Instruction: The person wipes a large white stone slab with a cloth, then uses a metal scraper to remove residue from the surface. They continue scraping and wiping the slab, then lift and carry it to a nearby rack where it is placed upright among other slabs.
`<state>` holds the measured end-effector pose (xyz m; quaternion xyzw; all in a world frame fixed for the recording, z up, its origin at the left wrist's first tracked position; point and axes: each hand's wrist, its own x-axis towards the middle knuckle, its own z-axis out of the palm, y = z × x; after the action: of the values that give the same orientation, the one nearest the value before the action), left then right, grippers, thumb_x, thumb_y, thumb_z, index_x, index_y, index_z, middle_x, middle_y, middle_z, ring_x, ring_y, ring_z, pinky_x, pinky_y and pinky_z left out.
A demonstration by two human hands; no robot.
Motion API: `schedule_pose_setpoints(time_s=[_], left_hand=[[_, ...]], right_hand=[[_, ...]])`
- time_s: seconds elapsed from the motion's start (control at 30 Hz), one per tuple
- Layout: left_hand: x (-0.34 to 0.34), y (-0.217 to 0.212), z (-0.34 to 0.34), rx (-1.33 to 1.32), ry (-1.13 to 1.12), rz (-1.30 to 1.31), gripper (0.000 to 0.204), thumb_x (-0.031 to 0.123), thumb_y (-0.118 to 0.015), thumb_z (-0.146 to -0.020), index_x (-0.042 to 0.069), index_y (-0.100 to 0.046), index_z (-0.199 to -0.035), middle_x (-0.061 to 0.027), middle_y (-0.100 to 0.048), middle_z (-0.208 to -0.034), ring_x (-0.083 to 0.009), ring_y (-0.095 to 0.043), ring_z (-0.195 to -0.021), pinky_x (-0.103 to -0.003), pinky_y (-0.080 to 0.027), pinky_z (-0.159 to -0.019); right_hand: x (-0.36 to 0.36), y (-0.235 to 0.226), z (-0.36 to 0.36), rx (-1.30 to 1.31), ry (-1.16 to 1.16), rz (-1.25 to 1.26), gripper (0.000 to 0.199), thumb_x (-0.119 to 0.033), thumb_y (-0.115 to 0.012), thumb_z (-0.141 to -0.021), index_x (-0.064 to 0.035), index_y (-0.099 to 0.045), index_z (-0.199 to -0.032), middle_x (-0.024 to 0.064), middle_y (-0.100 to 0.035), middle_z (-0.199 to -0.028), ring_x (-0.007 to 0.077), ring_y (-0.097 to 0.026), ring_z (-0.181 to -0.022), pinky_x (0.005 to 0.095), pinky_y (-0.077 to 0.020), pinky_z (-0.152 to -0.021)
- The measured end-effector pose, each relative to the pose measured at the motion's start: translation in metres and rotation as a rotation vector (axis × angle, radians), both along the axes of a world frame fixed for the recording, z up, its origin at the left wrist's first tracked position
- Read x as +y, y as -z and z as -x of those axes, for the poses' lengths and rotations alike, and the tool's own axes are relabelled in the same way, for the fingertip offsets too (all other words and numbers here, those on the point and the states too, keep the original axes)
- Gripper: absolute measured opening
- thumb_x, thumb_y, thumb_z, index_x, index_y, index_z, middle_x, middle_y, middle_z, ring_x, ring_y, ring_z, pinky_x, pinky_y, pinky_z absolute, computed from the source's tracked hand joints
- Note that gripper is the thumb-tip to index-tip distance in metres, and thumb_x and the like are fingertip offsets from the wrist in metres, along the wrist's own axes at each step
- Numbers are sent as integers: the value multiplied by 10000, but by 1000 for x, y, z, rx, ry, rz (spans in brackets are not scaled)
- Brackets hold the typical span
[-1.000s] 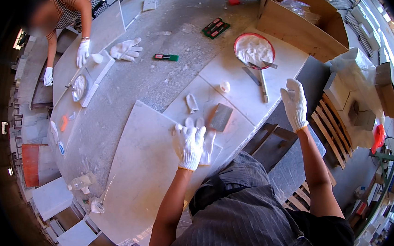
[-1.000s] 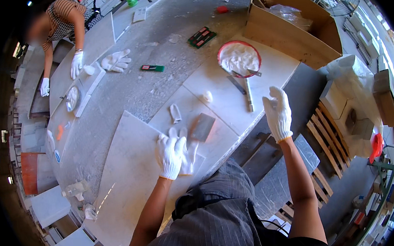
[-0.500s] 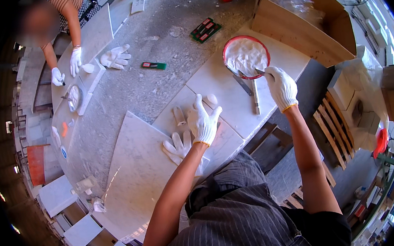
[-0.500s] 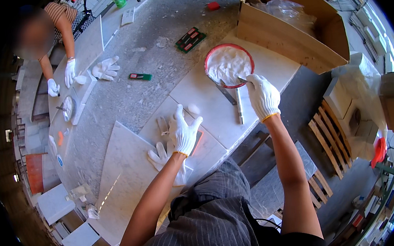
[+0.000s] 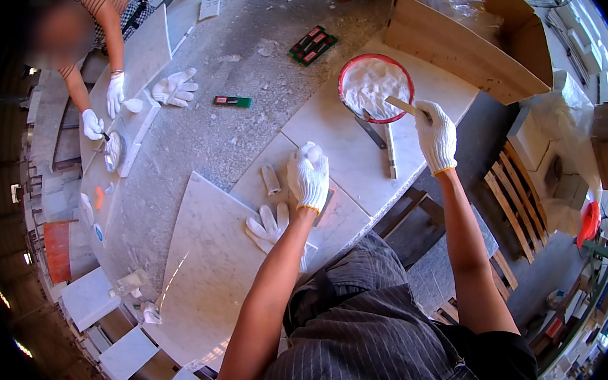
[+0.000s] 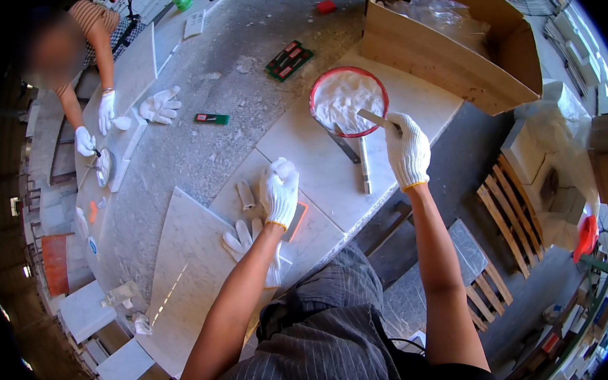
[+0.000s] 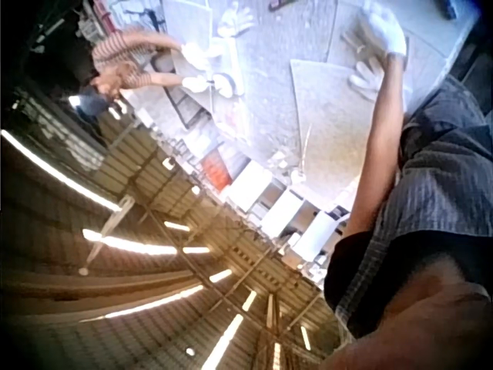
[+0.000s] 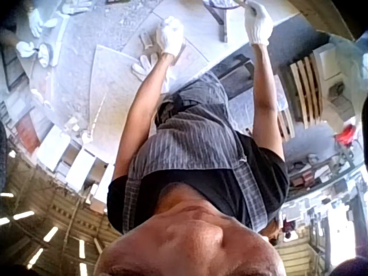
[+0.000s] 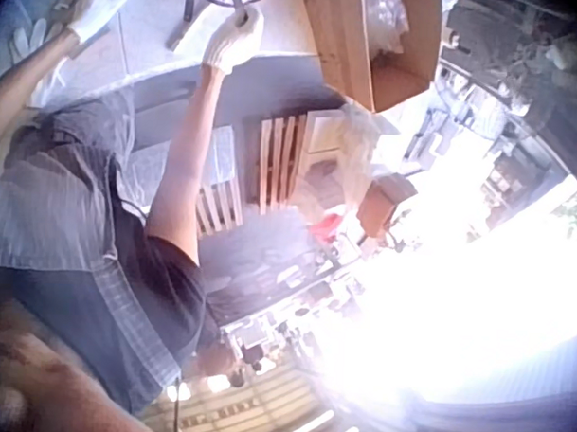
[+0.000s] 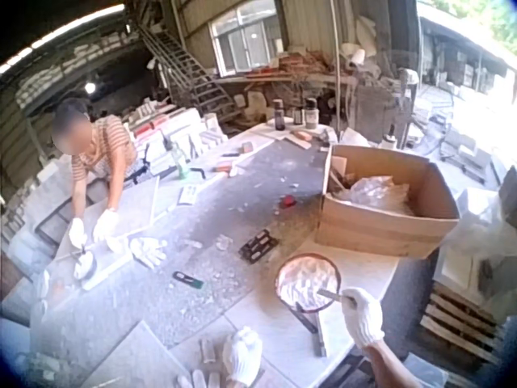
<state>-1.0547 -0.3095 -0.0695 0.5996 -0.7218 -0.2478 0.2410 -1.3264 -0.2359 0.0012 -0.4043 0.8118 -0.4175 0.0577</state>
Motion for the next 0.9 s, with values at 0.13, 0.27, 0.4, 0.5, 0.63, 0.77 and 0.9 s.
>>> schedule_pose_setpoints(time_s=[0.13, 0.27, 0.4, 0.5, 0.63, 0.77, 0.9], left_hand=[[7, -5, -7, 174, 7, 12, 383, 240, -738, -820, 57, -653, -1146, -153, -640, -1003, -333, -625, -943, -446, -504, -834], [22, -38, -6, 295, -65, -231, 323, 156, -701, -886, -12, -623, -1150, -64, -643, -1069, -178, -617, -1020, -326, -484, -912], [31, -21, -26, 404, -24, -271, 303, 81, -658, -925, -2, -595, -1210, -62, -620, -1095, -145, -599, -1051, -291, -483, -920], [40, -18, -29, 449, 0, -128, 261, 71, -689, -894, -2, -640, -1139, -105, -633, -1072, -227, -610, -1007, -344, -497, -888], [52, -34, -30, 506, -38, -94, 186, 60, -696, -885, -1, -682, -1060, -120, -646, -1077, -267, -609, -1010, -367, -495, -890], [60, -59, -31, 455, -59, -120, 179, 63, -693, -895, 1, -684, -1063, -107, -648, -1107, -259, -599, -1066, -360, -477, -935], [62, -81, -42, 498, -86, -169, 167, 28, -694, -888, -22, -694, -1047, -70, -626, -1127, -173, -594, -1051, -297, -495, -887]], right_hand=[[-5, 5, 1, -54, -31, 2, 172, -134, -625, -926, -38, -701, -1047, 139, -678, -799, 192, -645, -674, 315, -506, -651], [-7, 9, 1, -93, -35, -29, 191, -133, -613, -929, -19, -702, -1054, 127, -679, -790, 169, -642, -671, 306, -505, -649], [-13, 11, -3, -231, -41, -55, 216, -141, -603, -930, 0, -702, -1061, 100, -675, -777, 142, -630, -665, 290, -502, -642], [-14, 5, -6, -314, -46, -71, 233, -154, -613, -923, 7, -701, -1066, 89, -670, -775, 130, -621, -661, 282, -499, -633], [-13, 11, -2, -465, -43, -57, 254, -174, -622, -921, 10, -699, -1079, 71, -662, -785, 120, -607, -650, 266, -485, -604], [-11, 16, 5, -578, -28, -32, 275, -185, -623, -927, 13, -693, -1104, 55, -648, -789, 107, -584, -635, 249, -457, -567], [-15, 14, 8, -638, 0, -13, 283, -183, -623, -909, 28, -704, -1080, 86, -672, -763, 132, -617, -626, 277, -492, -593]])
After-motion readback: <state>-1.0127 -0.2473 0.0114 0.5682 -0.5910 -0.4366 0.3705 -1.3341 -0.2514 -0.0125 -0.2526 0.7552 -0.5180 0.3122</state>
